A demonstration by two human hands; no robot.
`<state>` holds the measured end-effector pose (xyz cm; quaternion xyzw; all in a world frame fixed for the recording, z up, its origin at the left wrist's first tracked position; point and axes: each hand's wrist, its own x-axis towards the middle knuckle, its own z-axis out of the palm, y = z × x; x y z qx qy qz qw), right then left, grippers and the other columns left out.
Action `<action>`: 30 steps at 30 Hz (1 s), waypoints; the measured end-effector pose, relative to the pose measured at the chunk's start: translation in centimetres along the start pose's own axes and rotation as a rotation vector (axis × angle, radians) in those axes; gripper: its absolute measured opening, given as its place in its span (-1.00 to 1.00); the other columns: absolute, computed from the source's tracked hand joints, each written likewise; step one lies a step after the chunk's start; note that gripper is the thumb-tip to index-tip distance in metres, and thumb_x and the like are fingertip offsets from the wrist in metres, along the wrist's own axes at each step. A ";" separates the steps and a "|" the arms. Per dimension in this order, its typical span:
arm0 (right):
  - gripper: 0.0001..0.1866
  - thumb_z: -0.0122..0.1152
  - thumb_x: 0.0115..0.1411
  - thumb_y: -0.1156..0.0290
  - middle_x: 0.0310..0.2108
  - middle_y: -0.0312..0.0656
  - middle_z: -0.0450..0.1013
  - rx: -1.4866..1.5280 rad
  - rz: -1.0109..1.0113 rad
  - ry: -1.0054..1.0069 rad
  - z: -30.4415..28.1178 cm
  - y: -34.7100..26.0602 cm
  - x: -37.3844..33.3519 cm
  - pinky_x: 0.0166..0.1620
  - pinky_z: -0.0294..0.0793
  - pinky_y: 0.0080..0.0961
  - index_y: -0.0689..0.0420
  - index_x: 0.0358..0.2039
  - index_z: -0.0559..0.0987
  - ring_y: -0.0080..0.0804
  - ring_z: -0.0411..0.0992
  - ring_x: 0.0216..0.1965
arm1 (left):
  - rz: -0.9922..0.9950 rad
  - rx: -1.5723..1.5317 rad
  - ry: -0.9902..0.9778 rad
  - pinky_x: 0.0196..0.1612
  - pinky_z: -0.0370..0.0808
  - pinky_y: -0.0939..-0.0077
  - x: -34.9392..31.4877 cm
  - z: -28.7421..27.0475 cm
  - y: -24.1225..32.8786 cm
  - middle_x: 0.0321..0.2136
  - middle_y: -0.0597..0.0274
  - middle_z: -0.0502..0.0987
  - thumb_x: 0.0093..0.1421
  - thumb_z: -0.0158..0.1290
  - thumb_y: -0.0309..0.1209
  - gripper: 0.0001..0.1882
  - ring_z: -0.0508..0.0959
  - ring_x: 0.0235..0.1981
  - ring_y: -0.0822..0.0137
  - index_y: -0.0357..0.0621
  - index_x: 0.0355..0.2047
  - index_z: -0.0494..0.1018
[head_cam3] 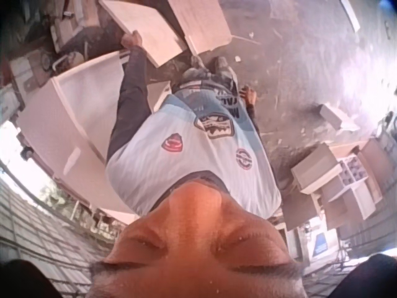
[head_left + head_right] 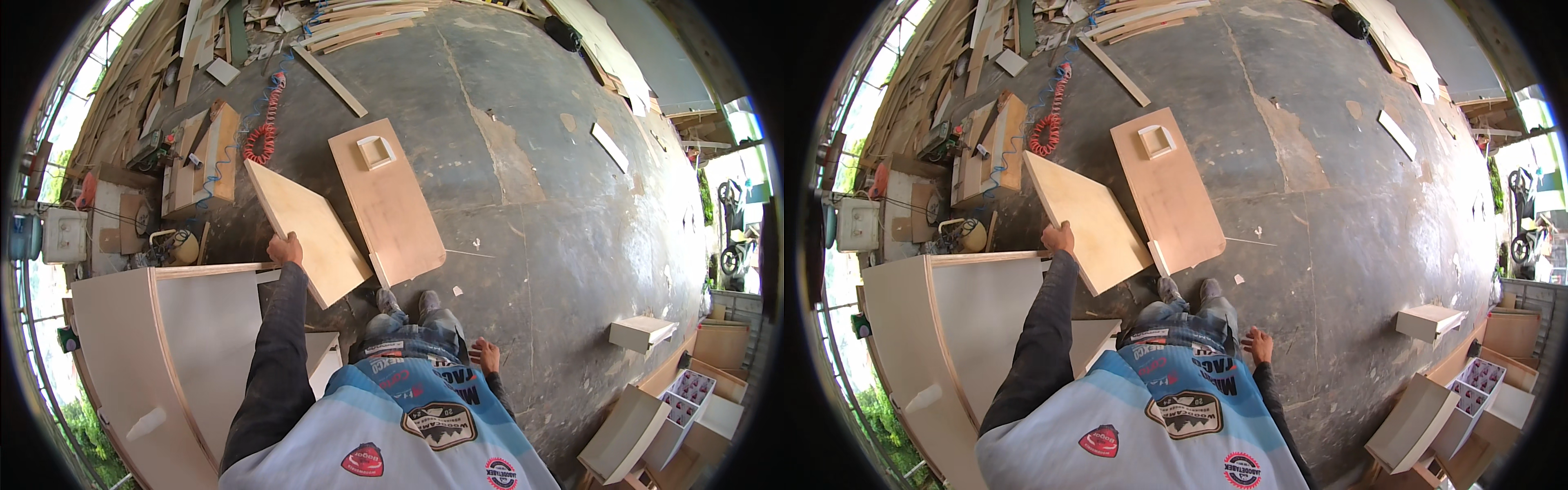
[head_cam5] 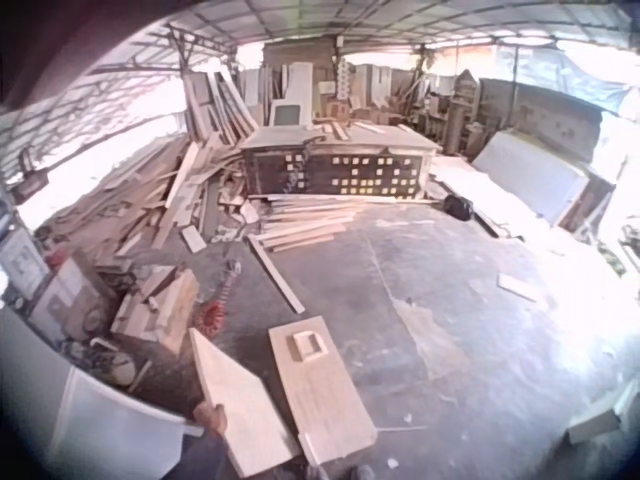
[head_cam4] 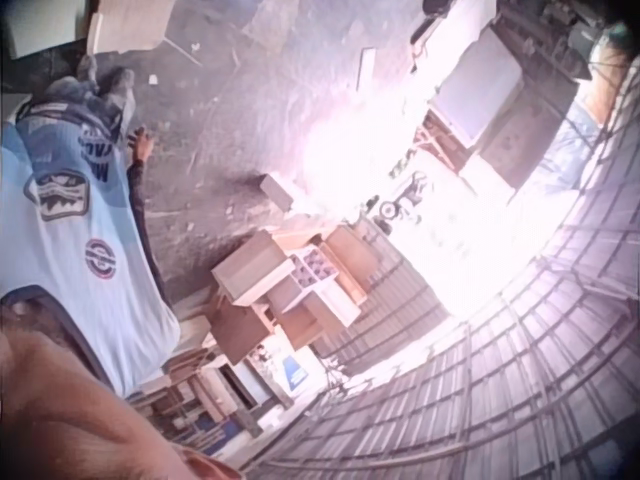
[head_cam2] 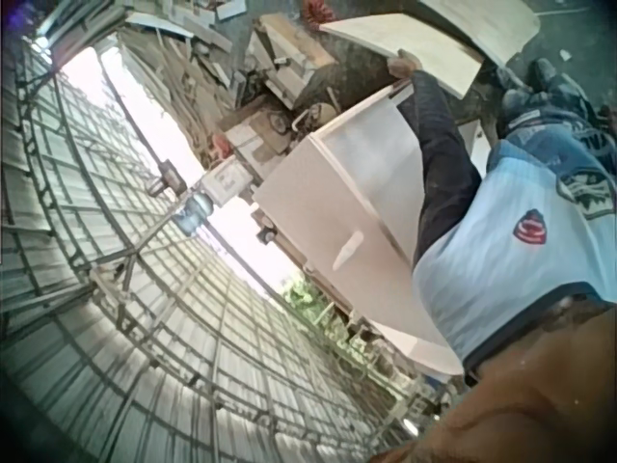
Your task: The person positions wooden boards on a workbench, uses a tape measure to check dimensions, and hammers nails into the wood to join pieces together.
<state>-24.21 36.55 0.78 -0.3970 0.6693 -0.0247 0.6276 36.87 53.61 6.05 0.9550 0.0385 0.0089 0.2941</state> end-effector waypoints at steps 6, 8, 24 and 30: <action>-0.47 0.10 0.31 0.08 -0.17 0.02 0.57 0.062 -0.011 0.004 -0.5 -0.4 0.1 -0.37 0.59 -0.38 0.37 -0.03 0.52 -0.18 0.63 -0.32 | 0.044 0.063 0.038 -0.14 0.57 0.07 -1.9 -0.2 -0.8 -0.37 -0.22 0.63 0.06 0.24 -0.29 -0.67 0.65 -0.29 -0.15 -0.35 -0.29 0.58; -0.47 0.10 0.30 0.08 -0.17 0.02 0.57 0.037 0.004 0.002 -0.4 -0.2 0.4 -0.35 0.59 -0.37 0.36 -0.04 0.53 -0.18 0.63 -0.32 | 0.056 0.097 0.019 -0.14 0.57 0.05 -2.0 -1.5 0.1 -0.37 -0.22 0.63 0.06 0.24 -0.30 -0.69 0.65 -0.28 -0.16 -0.32 -0.30 0.58; -0.61 0.10 0.31 0.16 -0.21 -0.01 0.58 -0.147 -0.092 -0.012 0.5 -0.9 1.8 -0.37 0.58 -0.42 0.31 -0.21 0.58 -0.26 0.63 -0.32 | 0.046 0.352 -0.162 -0.08 0.55 0.00 -6.0 -4.9 0.9 -0.12 -0.13 0.58 0.12 0.15 -0.33 -0.56 0.60 -0.12 -0.13 -0.28 -0.02 0.42; -0.64 0.11 0.30 0.22 -0.26 -0.09 0.59 -0.081 -0.216 0.015 0.3 -3.7 -0.4 -0.33 0.56 -0.49 0.30 -0.16 0.60 -0.33 0.63 -0.31 | 0.026 0.401 -0.092 -0.06 0.53 -0.05 -7.5 -6.1 1.5 -0.09 -0.16 0.56 0.10 0.15 -0.31 -0.50 0.59 -0.10 -0.13 -0.28 0.03 0.41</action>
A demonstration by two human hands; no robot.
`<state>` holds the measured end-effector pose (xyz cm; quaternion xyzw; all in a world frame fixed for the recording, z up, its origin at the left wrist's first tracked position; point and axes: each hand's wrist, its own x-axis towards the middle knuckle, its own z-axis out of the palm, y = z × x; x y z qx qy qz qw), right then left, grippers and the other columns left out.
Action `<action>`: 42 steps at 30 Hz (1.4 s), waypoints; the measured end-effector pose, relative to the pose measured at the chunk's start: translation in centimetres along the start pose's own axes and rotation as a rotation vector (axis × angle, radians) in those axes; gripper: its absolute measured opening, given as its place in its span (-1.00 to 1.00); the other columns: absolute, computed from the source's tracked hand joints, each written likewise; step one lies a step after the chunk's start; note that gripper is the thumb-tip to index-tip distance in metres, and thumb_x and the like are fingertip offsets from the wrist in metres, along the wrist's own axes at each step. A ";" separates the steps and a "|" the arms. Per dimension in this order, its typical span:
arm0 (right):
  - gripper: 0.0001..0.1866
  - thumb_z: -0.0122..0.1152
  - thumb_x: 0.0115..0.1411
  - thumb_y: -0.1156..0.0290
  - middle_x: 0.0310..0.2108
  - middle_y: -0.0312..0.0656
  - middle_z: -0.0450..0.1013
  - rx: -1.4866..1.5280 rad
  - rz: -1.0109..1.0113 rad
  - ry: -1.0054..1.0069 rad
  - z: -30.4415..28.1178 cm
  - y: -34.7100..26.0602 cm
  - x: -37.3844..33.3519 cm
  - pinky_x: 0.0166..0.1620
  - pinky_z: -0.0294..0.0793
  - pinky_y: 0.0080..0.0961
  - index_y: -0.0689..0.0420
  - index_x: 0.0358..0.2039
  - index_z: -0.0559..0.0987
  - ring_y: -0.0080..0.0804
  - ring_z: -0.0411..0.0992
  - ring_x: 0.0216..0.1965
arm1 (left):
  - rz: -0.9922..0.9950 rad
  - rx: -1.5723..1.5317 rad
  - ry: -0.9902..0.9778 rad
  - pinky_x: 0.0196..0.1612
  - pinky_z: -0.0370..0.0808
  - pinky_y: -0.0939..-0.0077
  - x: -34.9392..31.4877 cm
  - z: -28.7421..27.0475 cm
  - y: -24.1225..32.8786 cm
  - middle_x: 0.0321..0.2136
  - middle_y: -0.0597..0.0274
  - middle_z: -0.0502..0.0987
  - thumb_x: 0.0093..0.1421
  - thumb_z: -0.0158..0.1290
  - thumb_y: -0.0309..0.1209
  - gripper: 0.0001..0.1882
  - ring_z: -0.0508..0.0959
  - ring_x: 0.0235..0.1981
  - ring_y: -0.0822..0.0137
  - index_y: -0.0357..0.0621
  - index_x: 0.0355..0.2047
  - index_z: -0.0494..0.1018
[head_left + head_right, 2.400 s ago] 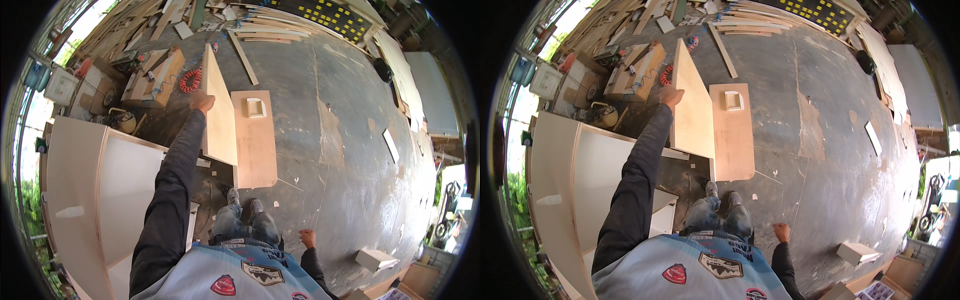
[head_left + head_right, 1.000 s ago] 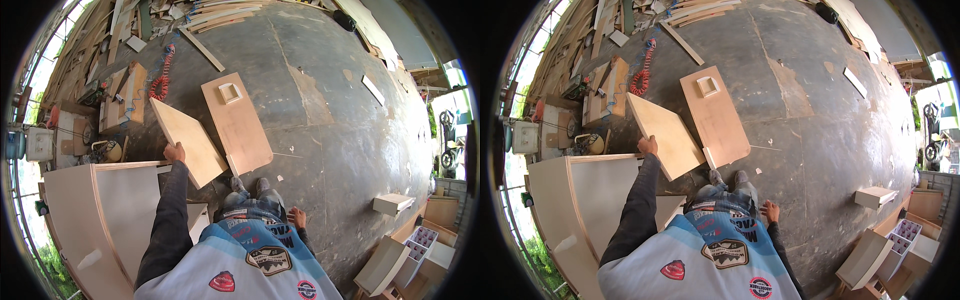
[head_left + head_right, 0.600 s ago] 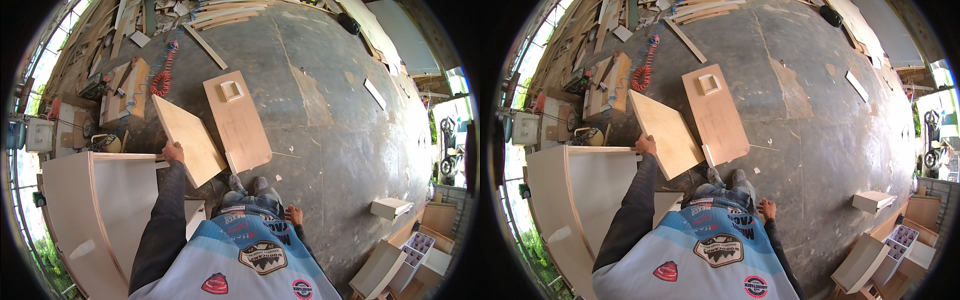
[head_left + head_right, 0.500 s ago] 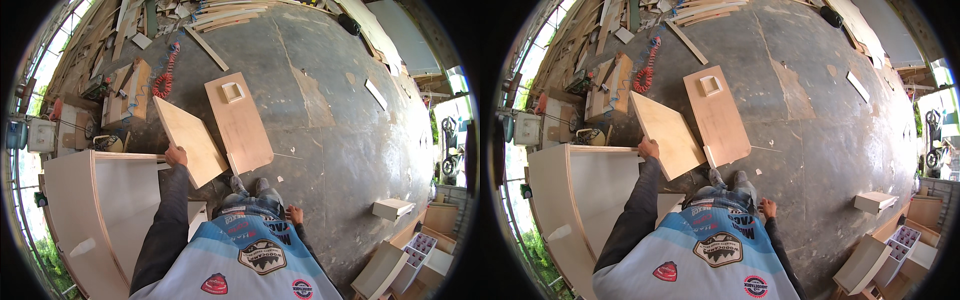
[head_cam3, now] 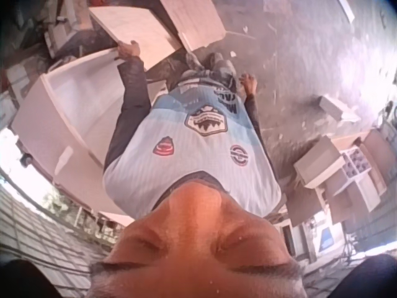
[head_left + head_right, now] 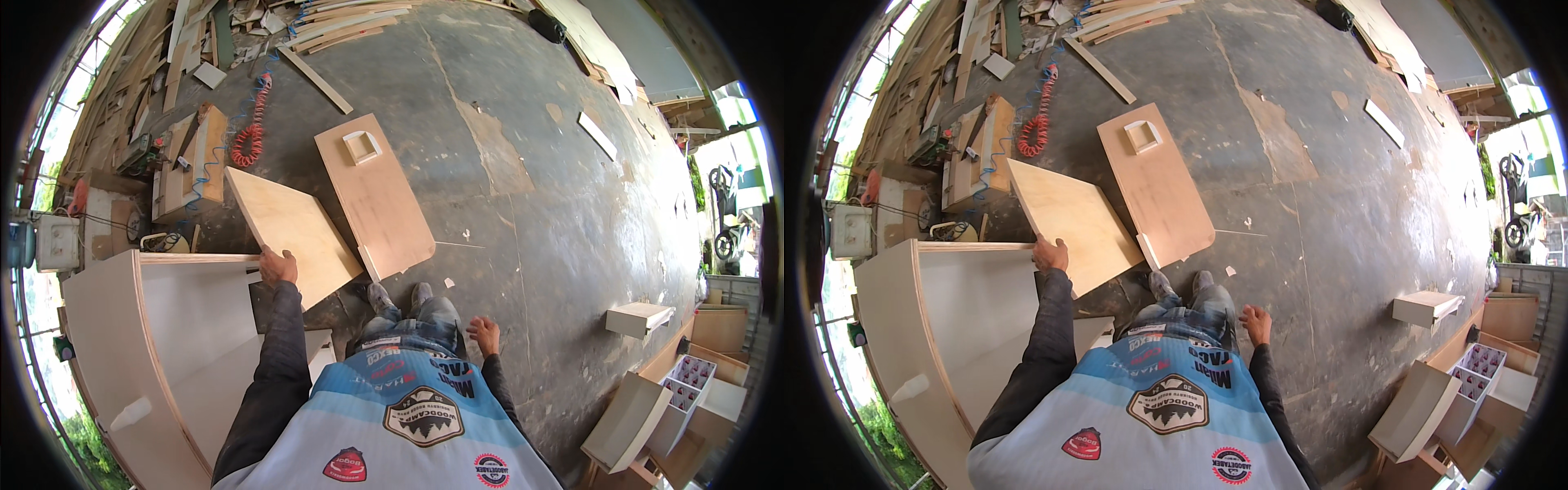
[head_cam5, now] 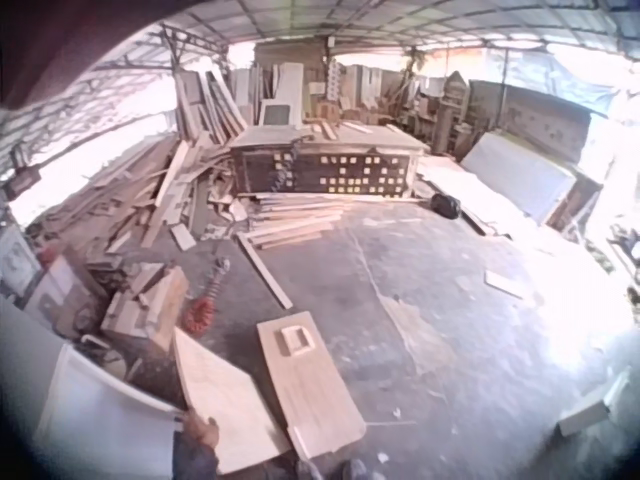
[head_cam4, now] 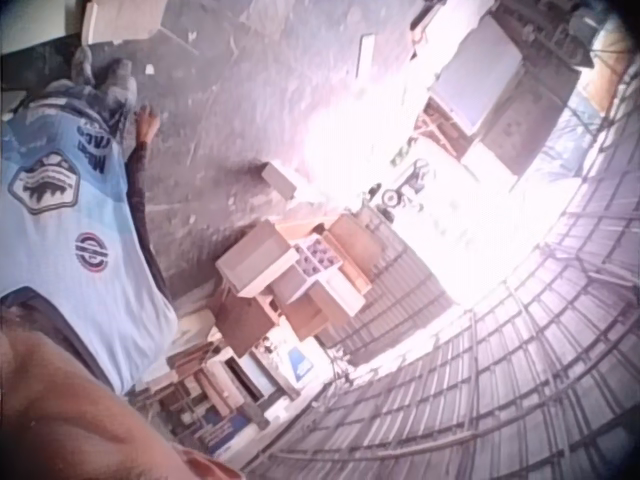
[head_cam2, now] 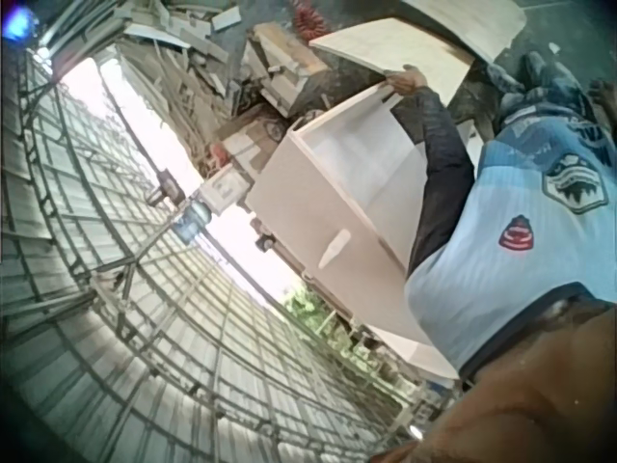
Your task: The person positions wooden boards on a workbench, uses a tape measure to check dimensions, and hammers nails into the wood to join pieces together.
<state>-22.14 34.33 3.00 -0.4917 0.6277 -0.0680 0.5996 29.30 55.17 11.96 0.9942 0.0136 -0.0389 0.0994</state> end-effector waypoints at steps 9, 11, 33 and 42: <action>-0.60 0.10 0.33 0.30 -0.10 -0.01 0.56 0.200 -0.433 -0.106 1.7 -16.8 -4.7 -0.09 0.57 -0.41 0.38 0.01 0.53 -0.23 0.60 -0.16 | 0.102 -0.128 0.029 0.17 0.41 0.10 0.4 1.8 -4.0 0.15 -0.19 0.41 0.10 0.18 -0.36 -0.36 0.45 0.13 -0.14 -0.37 0.17 0.32; -0.60 0.14 0.29 0.34 -0.12 0.00 0.56 0.250 -0.579 -0.171 1.6 -22.6 -7.4 -0.07 0.56 -0.41 0.38 0.01 0.53 -0.23 0.59 -0.17 | 0.096 -0.133 0.036 0.22 0.36 0.08 -0.2 2.0 -3.8 0.21 -0.18 0.34 0.10 0.18 -0.36 -0.34 0.38 0.20 -0.12 -0.35 0.19 0.30; -0.71 0.08 0.26 0.30 -0.30 -0.05 0.52 0.349 -1.260 -1.381 -15.6 -43.1 -2.0 -0.27 0.55 -0.23 0.30 -0.41 0.54 -0.12 0.54 -0.26 | -0.134 -0.300 -0.434 -0.10 0.55 0.13 -30.0 24.0 5.6 -0.37 -0.15 0.64 -0.08 0.21 -0.24 -0.61 0.64 -0.27 -0.07 -0.32 -0.32 0.63; -0.38 0.16 0.28 0.02 0.18 0.29 0.28 -1.015 -0.428 -0.609 -16.7 0.0 21.4 0.20 0.30 -0.03 0.23 0.16 0.38 0.25 0.28 0.19 | -0.364 -0.062 -0.454 -0.16 0.55 0.06 -28.9 33.3 0.4 -0.42 -0.14 0.63 0.03 0.12 -0.35 -0.79 0.61 -0.32 -0.14 -0.24 -0.47 0.63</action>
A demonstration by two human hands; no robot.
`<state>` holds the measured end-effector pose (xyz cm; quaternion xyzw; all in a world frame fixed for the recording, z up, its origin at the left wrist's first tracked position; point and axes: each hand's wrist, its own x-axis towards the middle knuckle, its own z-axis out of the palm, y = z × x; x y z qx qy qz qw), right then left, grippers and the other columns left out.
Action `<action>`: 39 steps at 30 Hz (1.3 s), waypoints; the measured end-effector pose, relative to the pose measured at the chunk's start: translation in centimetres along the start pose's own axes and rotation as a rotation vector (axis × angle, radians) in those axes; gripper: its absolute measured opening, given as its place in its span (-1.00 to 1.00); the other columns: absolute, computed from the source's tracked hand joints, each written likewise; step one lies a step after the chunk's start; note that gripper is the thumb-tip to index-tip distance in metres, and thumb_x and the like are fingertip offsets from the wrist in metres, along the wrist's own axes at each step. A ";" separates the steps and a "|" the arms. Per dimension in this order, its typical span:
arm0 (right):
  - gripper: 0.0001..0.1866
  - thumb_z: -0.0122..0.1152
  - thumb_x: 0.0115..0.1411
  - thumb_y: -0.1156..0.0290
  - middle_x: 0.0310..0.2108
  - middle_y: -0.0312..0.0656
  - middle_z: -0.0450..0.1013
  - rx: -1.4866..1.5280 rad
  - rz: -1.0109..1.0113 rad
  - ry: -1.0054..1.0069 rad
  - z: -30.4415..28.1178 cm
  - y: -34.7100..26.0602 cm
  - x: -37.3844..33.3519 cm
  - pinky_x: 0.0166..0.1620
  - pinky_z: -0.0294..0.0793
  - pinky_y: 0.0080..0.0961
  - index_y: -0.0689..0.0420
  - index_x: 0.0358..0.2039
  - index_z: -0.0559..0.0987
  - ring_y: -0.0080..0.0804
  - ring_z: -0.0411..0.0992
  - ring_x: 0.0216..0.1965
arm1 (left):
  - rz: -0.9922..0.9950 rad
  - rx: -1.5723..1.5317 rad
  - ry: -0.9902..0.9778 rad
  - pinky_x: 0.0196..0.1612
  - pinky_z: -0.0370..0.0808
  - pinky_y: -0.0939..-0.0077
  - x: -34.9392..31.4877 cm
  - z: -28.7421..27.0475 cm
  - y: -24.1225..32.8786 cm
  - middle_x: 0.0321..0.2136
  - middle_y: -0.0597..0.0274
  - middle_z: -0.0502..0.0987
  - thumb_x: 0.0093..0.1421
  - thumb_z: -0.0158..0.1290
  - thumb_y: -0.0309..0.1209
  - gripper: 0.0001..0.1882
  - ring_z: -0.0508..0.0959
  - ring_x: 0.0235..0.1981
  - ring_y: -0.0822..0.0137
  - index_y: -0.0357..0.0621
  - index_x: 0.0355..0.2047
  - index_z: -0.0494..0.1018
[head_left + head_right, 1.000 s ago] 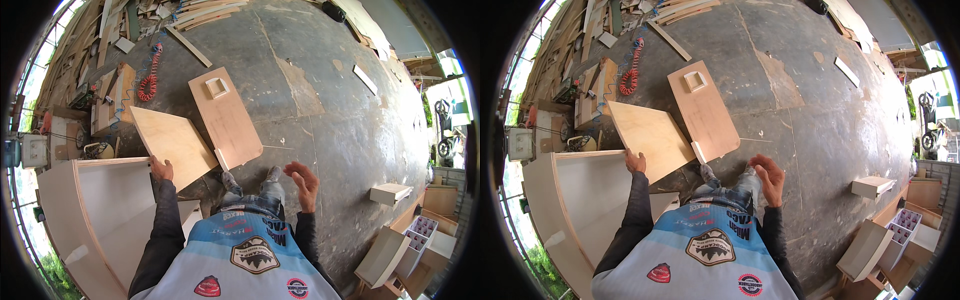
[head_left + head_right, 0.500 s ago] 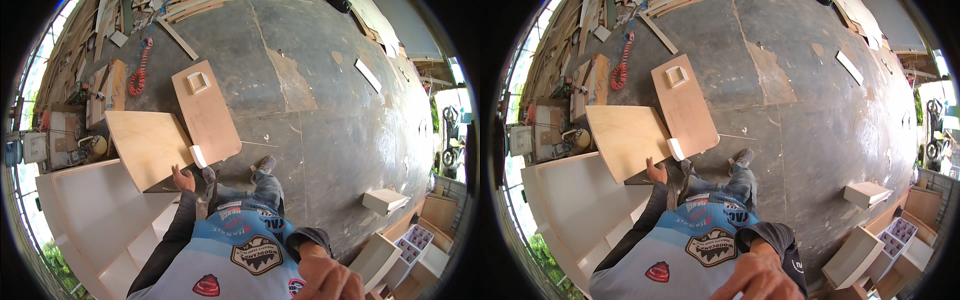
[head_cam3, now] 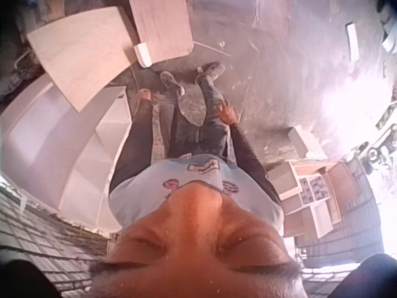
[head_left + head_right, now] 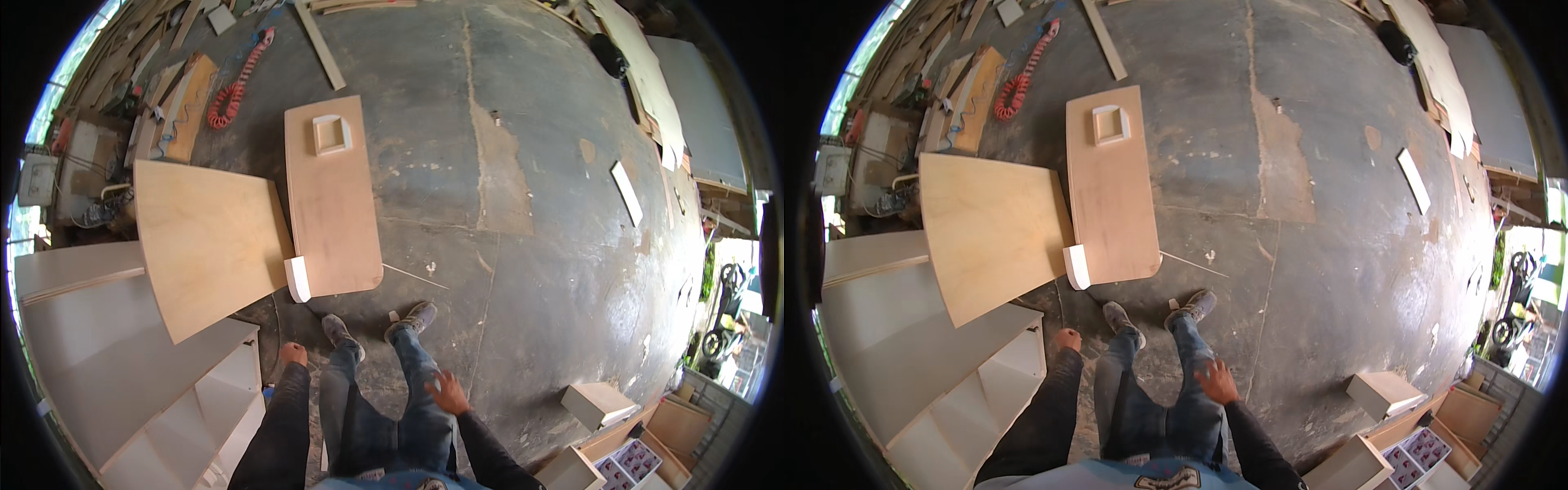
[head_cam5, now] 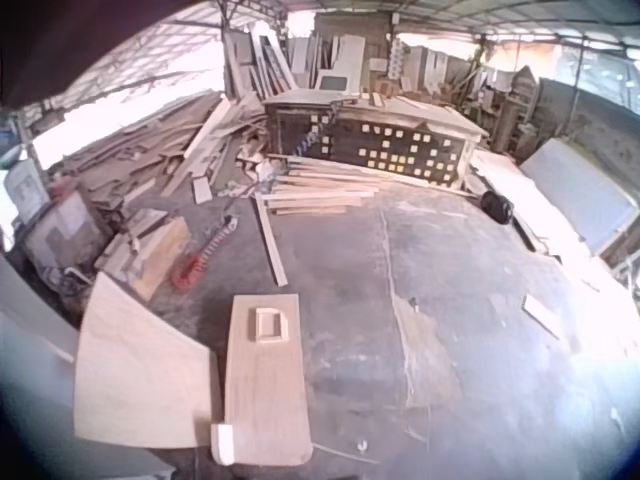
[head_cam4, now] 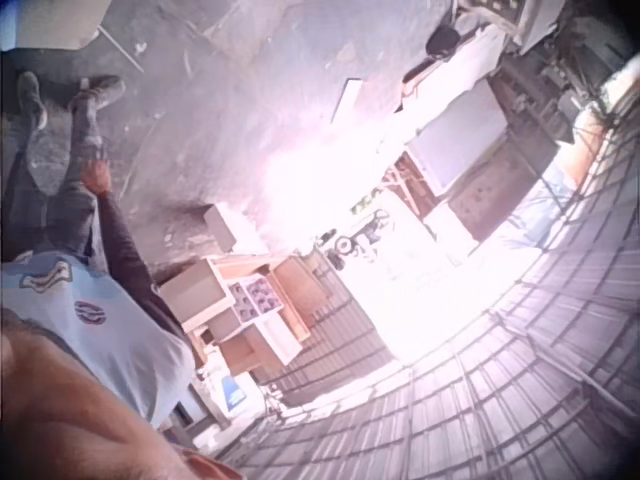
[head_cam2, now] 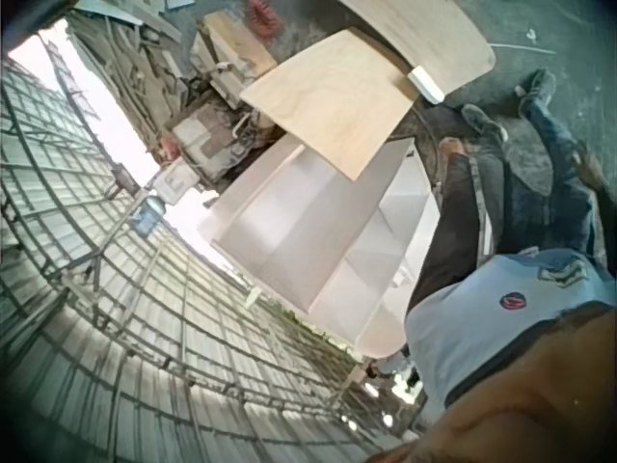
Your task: The person positions wooden boards on a workbench, uses a tape measure to check dimensions, and hammers nails into the wood to join pieces together.
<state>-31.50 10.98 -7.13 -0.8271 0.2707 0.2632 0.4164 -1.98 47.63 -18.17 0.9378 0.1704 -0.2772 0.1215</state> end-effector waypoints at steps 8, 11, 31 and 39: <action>-0.13 0.29 0.13 -0.10 0.39 0.37 -0.28 -0.242 0.281 -0.197 9.4 -4.5 -1.9 0.10 0.18 0.47 0.12 0.31 0.24 0.64 -0.25 0.34 | 0.125 -0.037 -0.016 -0.02 0.50 0.09 19.7 11.0 -9.0 -0.23 -0.24 0.58 0.10 0.11 -0.37 -0.67 0.57 -0.12 -0.17 -0.36 -0.18 0.52; -0.21 0.29 0.11 -0.11 0.34 0.33 -0.04 -0.442 0.327 -0.116 10.6 -7.4 -1.0 0.08 0.28 0.34 0.10 0.24 0.35 0.49 -0.04 0.31 | 0.149 -0.119 0.036 0.14 0.38 0.03 26.8 18.6 -12.5 0.00 -0.26 0.47 0.09 0.12 -0.36 -0.48 0.46 0.06 -0.17 -0.38 0.04 0.37; -0.08 0.29 0.08 -0.07 0.43 0.29 -0.28 -0.458 0.556 -0.167 9.5 -9.9 0.9 0.40 -0.14 0.20 0.20 0.32 0.21 0.34 -0.36 0.44 | 0.278 0.072 -0.083 0.27 0.26 0.03 32.4 35.9 -19.5 0.17 -0.21 0.37 0.24 0.10 -0.28 -0.44 0.36 0.19 -0.16 -0.20 0.21 0.32; -0.03 0.21 0.13 -0.16 0.46 0.21 -0.27 -0.394 0.501 -0.235 7.5 -7.2 -0.5 0.39 -0.14 0.22 0.16 0.38 0.13 0.34 -0.38 0.45 | -0.076 0.253 -0.003 0.27 0.20 -0.14 15.9 23.4 -10.3 0.17 -0.31 0.29 0.26 0.11 -0.29 -0.29 0.23 0.24 -0.28 -0.03 0.36 0.10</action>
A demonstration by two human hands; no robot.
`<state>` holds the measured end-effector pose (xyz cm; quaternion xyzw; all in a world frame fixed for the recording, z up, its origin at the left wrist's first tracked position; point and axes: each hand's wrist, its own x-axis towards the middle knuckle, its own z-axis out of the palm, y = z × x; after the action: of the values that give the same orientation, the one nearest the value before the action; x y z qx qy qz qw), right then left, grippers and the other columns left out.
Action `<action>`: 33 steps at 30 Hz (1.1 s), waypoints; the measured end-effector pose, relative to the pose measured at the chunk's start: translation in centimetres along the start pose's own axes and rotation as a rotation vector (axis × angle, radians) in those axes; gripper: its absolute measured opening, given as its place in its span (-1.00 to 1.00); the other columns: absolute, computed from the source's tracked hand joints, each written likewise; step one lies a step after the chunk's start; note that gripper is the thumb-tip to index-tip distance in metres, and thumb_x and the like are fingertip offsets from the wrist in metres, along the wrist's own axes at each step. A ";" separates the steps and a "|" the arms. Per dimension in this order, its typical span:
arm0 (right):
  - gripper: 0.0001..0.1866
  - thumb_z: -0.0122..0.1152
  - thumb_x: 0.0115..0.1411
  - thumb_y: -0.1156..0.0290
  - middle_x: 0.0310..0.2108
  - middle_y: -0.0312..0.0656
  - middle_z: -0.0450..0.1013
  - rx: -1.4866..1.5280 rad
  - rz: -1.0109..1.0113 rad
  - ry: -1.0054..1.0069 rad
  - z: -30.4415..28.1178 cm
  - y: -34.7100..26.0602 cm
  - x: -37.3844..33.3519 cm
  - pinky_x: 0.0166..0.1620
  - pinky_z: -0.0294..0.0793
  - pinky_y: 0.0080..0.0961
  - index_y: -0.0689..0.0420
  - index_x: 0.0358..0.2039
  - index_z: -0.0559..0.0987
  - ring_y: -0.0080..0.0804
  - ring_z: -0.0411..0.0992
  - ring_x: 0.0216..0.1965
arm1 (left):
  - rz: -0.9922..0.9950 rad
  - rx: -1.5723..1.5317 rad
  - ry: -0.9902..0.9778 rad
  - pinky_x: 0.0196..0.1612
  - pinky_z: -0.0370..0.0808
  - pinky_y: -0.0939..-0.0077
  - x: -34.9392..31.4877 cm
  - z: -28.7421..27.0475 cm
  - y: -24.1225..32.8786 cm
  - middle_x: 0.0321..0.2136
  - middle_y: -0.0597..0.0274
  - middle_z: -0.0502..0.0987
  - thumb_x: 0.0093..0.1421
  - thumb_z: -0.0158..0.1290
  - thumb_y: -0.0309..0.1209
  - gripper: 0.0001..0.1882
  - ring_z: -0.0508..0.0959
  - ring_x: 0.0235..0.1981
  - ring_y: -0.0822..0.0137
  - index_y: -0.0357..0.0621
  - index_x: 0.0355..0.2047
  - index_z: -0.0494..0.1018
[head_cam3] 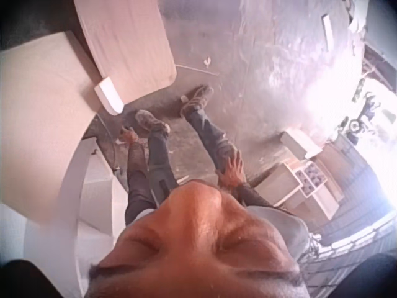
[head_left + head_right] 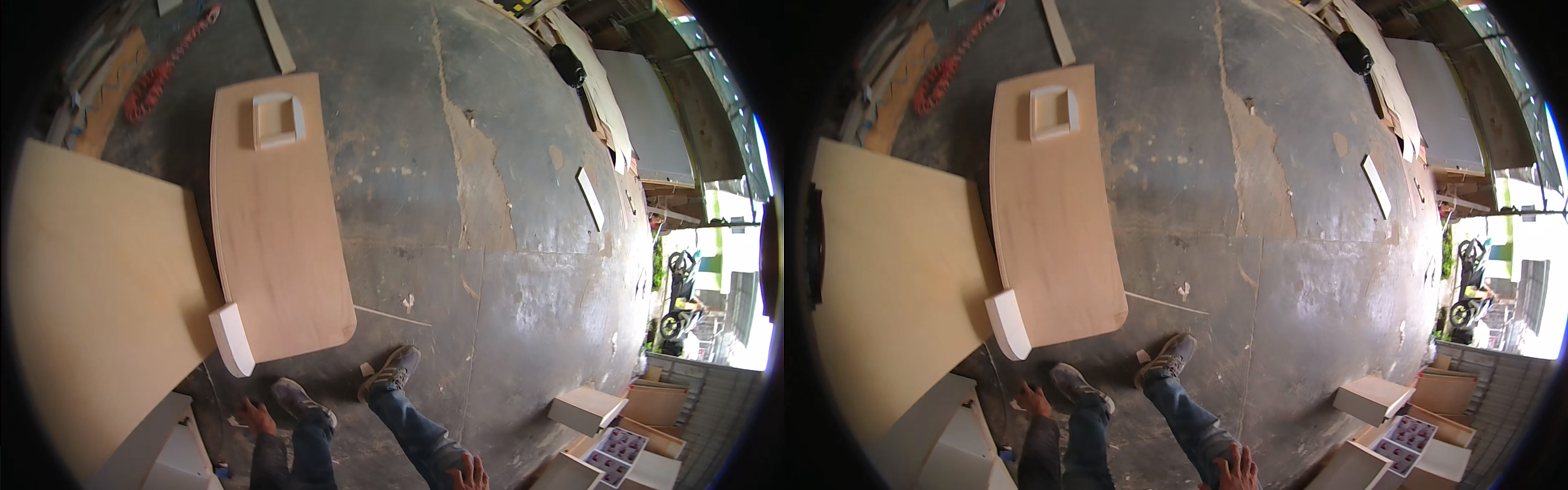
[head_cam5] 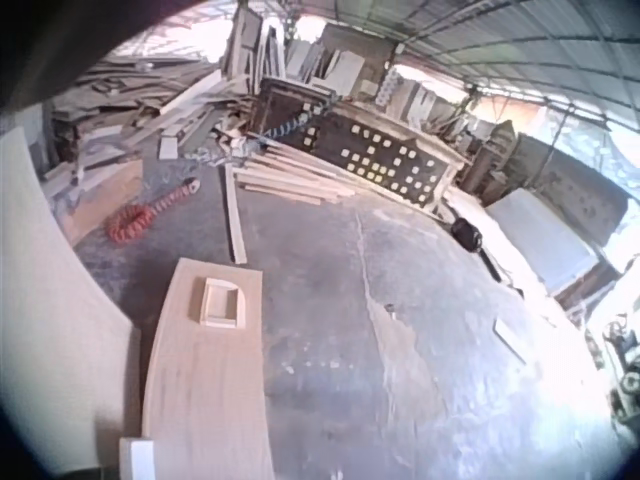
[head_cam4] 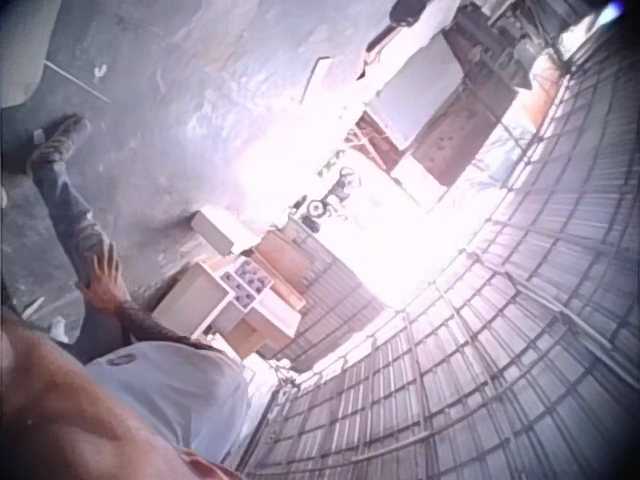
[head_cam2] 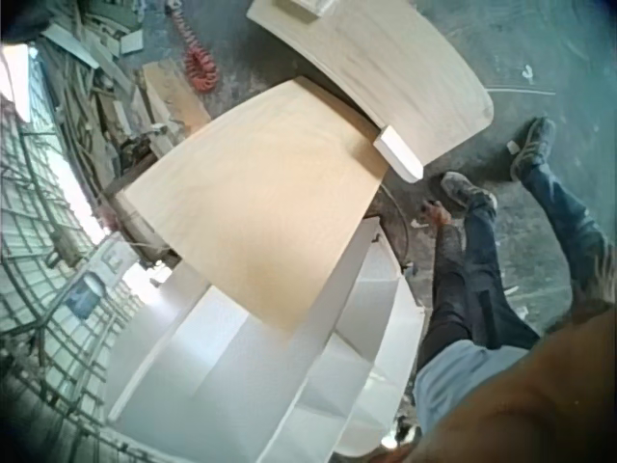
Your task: The person positions wooden boards on a workbench, uses a tape measure to check dimensions, and hammers nails into the wood to join pieces together.
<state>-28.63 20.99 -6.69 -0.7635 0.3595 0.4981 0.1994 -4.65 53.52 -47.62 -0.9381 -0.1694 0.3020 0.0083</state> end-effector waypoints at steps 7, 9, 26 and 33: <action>-0.06 0.21 0.12 -0.15 0.46 0.15 -0.23 0.231 -0.063 -0.070 -0.7 5.0 1.3 0.32 -0.05 0.38 0.02 0.40 0.11 0.38 -0.26 0.43 | 0.104 0.119 -0.152 0.23 0.28 0.08 -11.4 -9.4 -4.2 0.18 0.01 0.42 0.26 0.08 -0.21 -0.35 0.41 0.16 -0.02 -0.10 0.32 0.21; -0.08 0.21 0.11 -0.14 0.46 0.13 -0.22 0.333 -0.052 -0.135 -0.1 6.4 2.4 0.31 -0.02 0.40 0.03 0.38 0.15 0.38 -0.27 0.43 | 0.173 0.118 -0.175 0.21 0.29 0.09 -13.9 -13.8 -0.9 0.17 0.02 0.42 0.25 0.08 -0.21 -0.36 0.42 0.14 -0.01 -0.10 0.31 0.22; -0.28 0.21 0.07 0.04 0.31 0.01 0.18 0.556 -0.229 0.263 -17.0 25.6 13.2 0.28 0.18 0.19 -0.03 0.25 0.36 0.19 0.09 0.33 | 0.715 -0.477 -0.583 0.08 0.39 0.15 -24.7 -42.9 46.5 0.05 0.07 0.49 0.20 0.12 -0.22 -0.44 0.51 -0.02 0.09 -0.09 0.19 0.34; -0.34 0.21 0.06 0.08 0.25 -0.01 0.29 0.397 -0.497 0.246 -19.8 27.3 20.3 0.26 0.23 0.14 -0.05 0.21 0.42 0.14 0.18 0.29 | 0.638 -0.507 -0.723 0.02 0.43 0.17 -25.4 -44.6 51.9 0.00 0.10 0.51 0.18 0.14 -0.23 -0.47 0.54 -0.08 0.13 -0.09 0.14 0.38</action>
<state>-31.86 -17.28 -15.20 -0.8284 0.2739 0.2589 0.4144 17.59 0.30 -2.97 -0.7519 0.0640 0.5427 -0.3689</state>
